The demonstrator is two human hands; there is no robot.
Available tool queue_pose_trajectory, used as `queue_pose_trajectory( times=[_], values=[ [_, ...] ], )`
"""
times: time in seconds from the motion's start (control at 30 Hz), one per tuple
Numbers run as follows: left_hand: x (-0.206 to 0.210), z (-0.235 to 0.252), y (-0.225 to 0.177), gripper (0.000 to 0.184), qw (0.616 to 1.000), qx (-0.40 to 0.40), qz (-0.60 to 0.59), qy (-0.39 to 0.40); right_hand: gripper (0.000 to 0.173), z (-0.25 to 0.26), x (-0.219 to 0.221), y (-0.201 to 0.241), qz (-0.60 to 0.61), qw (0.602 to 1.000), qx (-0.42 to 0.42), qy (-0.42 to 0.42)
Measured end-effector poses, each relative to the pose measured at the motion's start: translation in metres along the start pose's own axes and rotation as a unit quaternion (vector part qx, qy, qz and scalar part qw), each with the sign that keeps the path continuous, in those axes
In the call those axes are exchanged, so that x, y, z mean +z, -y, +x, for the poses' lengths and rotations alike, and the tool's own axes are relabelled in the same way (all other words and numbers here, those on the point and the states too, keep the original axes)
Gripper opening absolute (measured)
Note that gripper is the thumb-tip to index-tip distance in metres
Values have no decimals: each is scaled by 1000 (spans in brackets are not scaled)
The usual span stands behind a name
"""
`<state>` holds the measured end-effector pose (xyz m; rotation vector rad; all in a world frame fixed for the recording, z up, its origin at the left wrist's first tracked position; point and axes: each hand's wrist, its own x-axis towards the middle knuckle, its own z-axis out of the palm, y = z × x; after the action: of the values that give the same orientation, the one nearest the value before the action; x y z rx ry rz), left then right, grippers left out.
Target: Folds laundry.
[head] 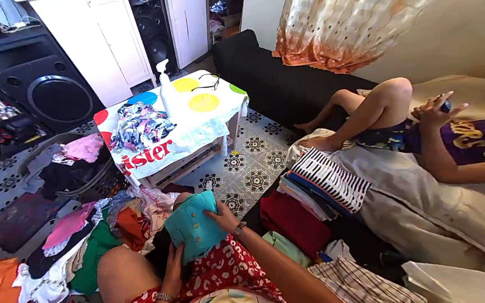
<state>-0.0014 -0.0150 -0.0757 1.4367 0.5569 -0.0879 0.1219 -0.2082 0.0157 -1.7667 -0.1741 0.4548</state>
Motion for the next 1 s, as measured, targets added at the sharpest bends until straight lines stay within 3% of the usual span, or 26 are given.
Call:
queue_pose_trajectory(
  times=[0.1,0.3,0.47,0.6,0.67,0.77,0.87,0.93,1.0],
  values=[
    [-3,1,1,61,999,6,34,28,38,-25,-25,47,132,991,-37,-5],
    [-6,5,5,63,998,-15,49,33,25,-73,-108,104,193,967,-1,-168],
    [-2,4,0,62,998,-6,53,30,25,-100,-151,86,169,944,-47,-280],
    [-3,3,0,61,998,-6,44,34,33,-117,-180,37,134,912,-121,-369],
    [-4,3,-1,60,998,-9,46,37,42,-124,-190,0,164,893,-116,-402],
    [-3,2,-2,58,998,-23,53,37,43,-132,-192,-77,218,874,-14,-433],
    [-2,1,-5,56,998,-27,54,35,52,-141,-176,-148,220,822,207,-482],
    [-2,1,-6,55,998,-24,55,35,59,-142,-167,-164,193,776,271,-536],
    [-4,1,-4,54,997,-18,61,38,73,-139,-166,-157,92,762,289,-572]
  ],
)
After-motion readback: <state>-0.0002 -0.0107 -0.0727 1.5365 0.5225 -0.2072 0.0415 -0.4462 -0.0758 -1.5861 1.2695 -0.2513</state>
